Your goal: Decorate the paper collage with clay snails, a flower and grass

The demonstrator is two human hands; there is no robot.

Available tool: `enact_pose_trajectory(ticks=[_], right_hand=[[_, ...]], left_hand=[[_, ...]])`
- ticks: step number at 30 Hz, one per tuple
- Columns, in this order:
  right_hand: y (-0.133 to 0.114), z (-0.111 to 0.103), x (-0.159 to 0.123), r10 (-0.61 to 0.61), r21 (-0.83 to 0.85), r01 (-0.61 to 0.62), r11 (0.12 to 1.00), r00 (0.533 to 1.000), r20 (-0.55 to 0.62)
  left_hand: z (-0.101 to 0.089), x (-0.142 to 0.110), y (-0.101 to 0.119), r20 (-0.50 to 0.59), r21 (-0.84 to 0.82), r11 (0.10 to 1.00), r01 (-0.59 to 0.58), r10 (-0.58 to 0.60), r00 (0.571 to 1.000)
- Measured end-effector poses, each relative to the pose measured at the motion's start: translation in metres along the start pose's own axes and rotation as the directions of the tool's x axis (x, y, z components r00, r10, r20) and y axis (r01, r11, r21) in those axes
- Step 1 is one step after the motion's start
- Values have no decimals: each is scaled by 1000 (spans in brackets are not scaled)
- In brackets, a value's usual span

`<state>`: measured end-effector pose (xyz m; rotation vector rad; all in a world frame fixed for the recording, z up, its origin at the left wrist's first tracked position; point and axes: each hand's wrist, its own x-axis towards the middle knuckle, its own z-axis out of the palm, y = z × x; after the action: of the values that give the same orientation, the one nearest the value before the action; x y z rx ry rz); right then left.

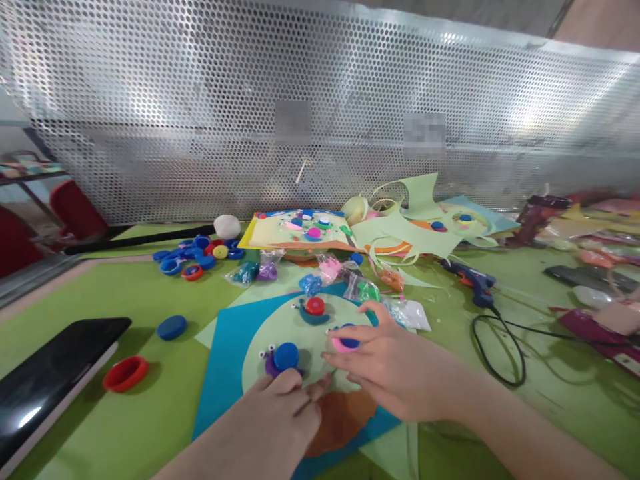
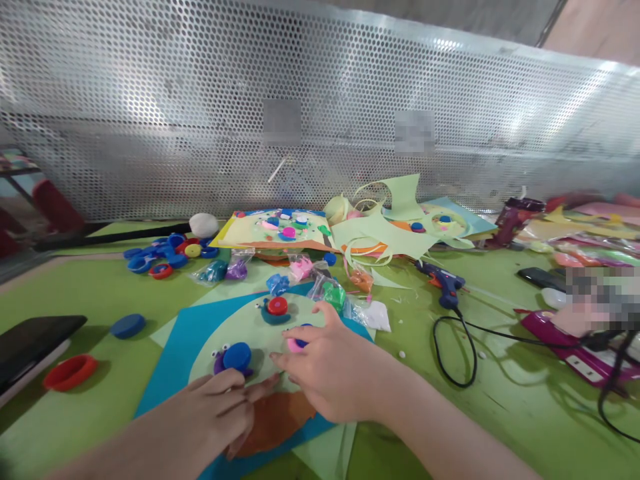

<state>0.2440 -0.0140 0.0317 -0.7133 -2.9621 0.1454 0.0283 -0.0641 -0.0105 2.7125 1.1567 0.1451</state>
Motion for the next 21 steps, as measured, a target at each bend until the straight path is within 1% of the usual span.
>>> enact_pose_trajectory(ticks=[6, 11, 18, 21], right_hand=[[1, 3, 1, -11, 7, 11, 1000, 1000, 22], [-1, 3, 0, -3, -10, 3, 1000, 1000, 31], [-3, -2, -1, -8, -52, 7, 999, 999, -33], [-4, -1, -1, -13, -26, 13, 1000, 1000, 3]], left_hand=[[1, -2, -1, 15, 8, 1000, 6, -7, 1000], [6, -4, -3, 13, -10, 1000, -1, 1, 1000], [12, 1, -9, -3, -46, 998, -42, 42, 999], [12, 0, -8, -11, -51, 998, -41, 40, 999]])
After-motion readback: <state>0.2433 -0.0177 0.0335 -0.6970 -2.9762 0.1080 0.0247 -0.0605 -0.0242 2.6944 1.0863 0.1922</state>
